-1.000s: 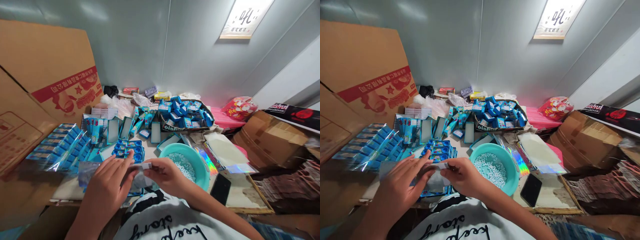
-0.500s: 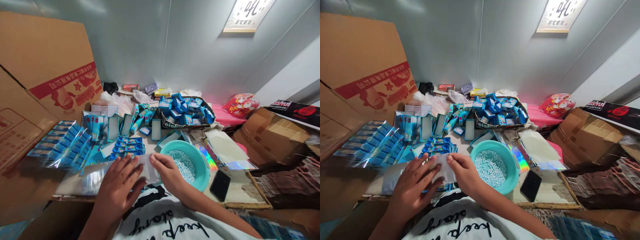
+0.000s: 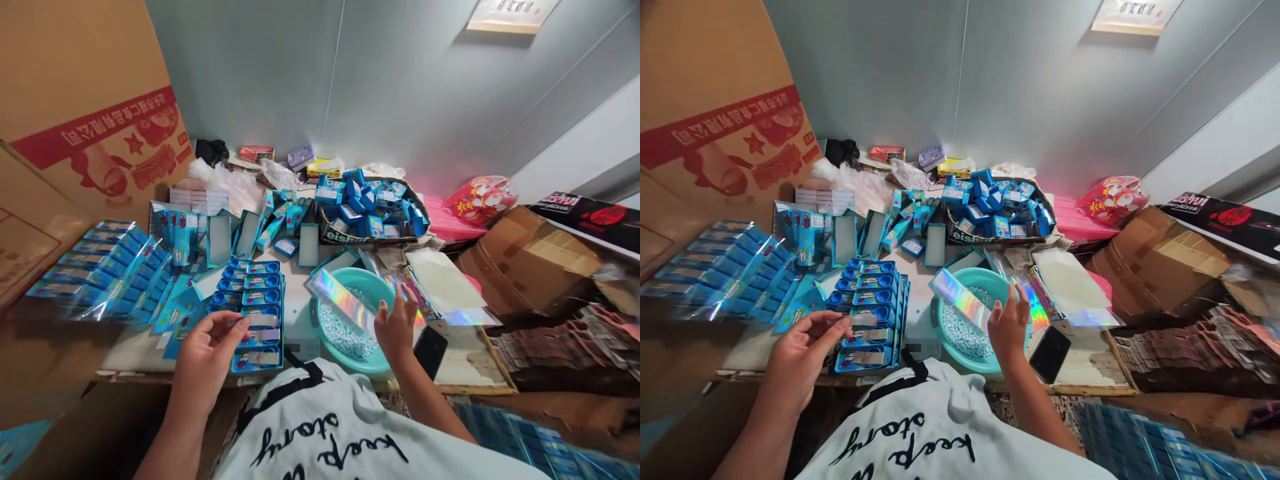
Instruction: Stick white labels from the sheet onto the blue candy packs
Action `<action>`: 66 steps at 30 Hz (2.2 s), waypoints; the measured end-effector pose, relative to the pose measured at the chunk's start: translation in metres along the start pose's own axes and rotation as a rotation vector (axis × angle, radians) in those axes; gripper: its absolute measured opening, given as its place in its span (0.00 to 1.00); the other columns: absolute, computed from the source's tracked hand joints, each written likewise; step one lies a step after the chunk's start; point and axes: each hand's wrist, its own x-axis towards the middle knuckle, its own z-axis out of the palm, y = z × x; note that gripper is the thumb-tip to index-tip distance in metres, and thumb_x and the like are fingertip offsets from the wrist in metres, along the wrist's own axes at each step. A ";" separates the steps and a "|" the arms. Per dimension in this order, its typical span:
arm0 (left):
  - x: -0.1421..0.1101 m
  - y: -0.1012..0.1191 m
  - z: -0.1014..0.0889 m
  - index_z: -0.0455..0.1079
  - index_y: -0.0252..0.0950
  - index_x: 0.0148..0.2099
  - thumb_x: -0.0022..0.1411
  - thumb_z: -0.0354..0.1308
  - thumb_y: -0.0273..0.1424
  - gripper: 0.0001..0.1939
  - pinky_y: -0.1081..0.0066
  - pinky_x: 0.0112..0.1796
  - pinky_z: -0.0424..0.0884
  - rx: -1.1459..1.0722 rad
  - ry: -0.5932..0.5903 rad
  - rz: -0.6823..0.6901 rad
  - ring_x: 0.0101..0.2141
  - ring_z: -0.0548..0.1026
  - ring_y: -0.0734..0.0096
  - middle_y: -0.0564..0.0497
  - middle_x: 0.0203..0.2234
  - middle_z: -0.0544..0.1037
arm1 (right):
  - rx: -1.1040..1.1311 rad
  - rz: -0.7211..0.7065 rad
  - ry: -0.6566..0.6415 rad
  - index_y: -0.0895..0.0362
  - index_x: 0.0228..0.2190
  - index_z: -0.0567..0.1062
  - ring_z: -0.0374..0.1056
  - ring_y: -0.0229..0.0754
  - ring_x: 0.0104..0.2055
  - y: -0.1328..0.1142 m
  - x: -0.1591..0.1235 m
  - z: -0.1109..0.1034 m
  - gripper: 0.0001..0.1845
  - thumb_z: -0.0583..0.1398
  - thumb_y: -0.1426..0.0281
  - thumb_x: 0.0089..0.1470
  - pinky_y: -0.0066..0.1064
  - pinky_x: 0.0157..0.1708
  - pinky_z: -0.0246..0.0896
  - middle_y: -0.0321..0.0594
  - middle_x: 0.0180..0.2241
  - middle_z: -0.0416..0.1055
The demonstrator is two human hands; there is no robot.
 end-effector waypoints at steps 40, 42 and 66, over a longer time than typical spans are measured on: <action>0.021 0.007 0.020 0.77 0.36 0.36 0.54 0.66 0.50 0.20 0.72 0.26 0.67 0.265 -0.143 0.000 0.24 0.72 0.71 0.51 0.25 0.79 | 1.063 0.296 -0.930 0.56 0.33 0.74 0.63 0.35 0.25 -0.154 -0.021 0.060 0.19 0.68 0.54 0.50 0.29 0.27 0.60 0.32 0.25 0.68; 0.022 0.004 0.022 0.78 0.38 0.36 0.58 0.63 0.47 0.17 0.67 0.33 0.71 0.522 -0.054 0.216 0.30 0.76 0.64 0.49 0.28 0.80 | 0.957 0.160 -0.853 0.55 0.33 0.73 0.62 0.36 0.28 -0.151 -0.023 0.067 0.15 0.66 0.57 0.54 0.30 0.28 0.57 0.32 0.26 0.66; 0.047 -0.030 0.012 0.67 0.41 0.49 0.46 0.70 0.46 0.30 0.42 0.55 0.71 0.302 0.119 0.149 0.52 0.76 0.49 0.46 0.46 0.78 | 0.506 0.157 -0.733 0.53 0.27 0.68 0.68 0.40 0.29 -0.046 -0.037 0.133 0.16 0.64 0.56 0.54 0.30 0.31 0.64 0.33 0.25 0.70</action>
